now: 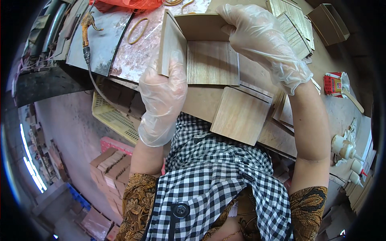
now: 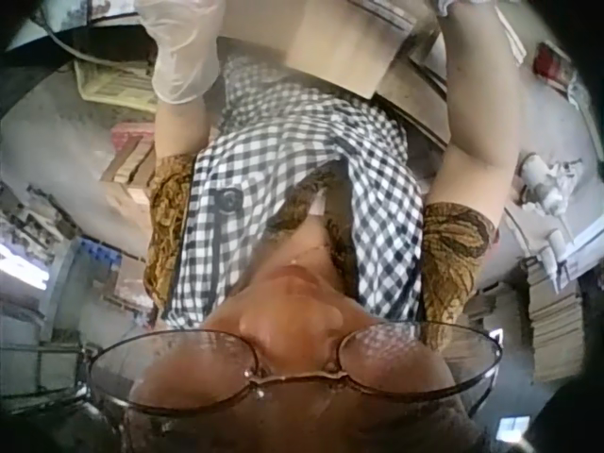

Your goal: The person assembles small wooden boxes by applying glue to the edges of flat wooden panels and joining them together. They use rubber bands to secure the corners while the glue sets and place the finished boxes on the table.

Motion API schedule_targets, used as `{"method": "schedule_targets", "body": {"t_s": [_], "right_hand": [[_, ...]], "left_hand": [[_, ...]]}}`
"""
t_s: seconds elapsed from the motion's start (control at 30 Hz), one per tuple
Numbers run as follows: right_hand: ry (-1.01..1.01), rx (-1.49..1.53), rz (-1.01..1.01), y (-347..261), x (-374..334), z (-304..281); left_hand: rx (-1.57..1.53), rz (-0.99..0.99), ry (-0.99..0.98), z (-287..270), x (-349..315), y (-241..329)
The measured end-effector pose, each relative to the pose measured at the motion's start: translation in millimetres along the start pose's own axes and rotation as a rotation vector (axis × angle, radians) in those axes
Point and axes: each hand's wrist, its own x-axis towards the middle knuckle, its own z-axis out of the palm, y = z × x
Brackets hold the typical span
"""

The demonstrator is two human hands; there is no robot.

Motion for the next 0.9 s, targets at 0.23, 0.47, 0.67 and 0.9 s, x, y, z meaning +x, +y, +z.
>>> {"method": "schedule_targets", "body": {"t_s": [0.23, 0.47, 0.67, 0.9], "right_hand": [[0.072, 0.056, -0.034, 1.3, 1.6, -0.8], [0.073, 0.013, -0.029, 2.5, 3.2, 0.7], [0.132, -0.101, 0.009, -1.8, -1.3, 11.5], [0.104, -0.110, -0.019, -3.8, 1.7, 9.1]], "left_hand": [[0.108, 0.037, -0.080, -6.8, -2.0, 6.7], [0.079, 0.043, -0.177, -14.2, 2.1, 1.6], [0.120, -0.040, -0.245, -18.7, 2.0, 6.4], [0.094, -0.024, -0.198, -14.0, -0.1, 5.2]]}}
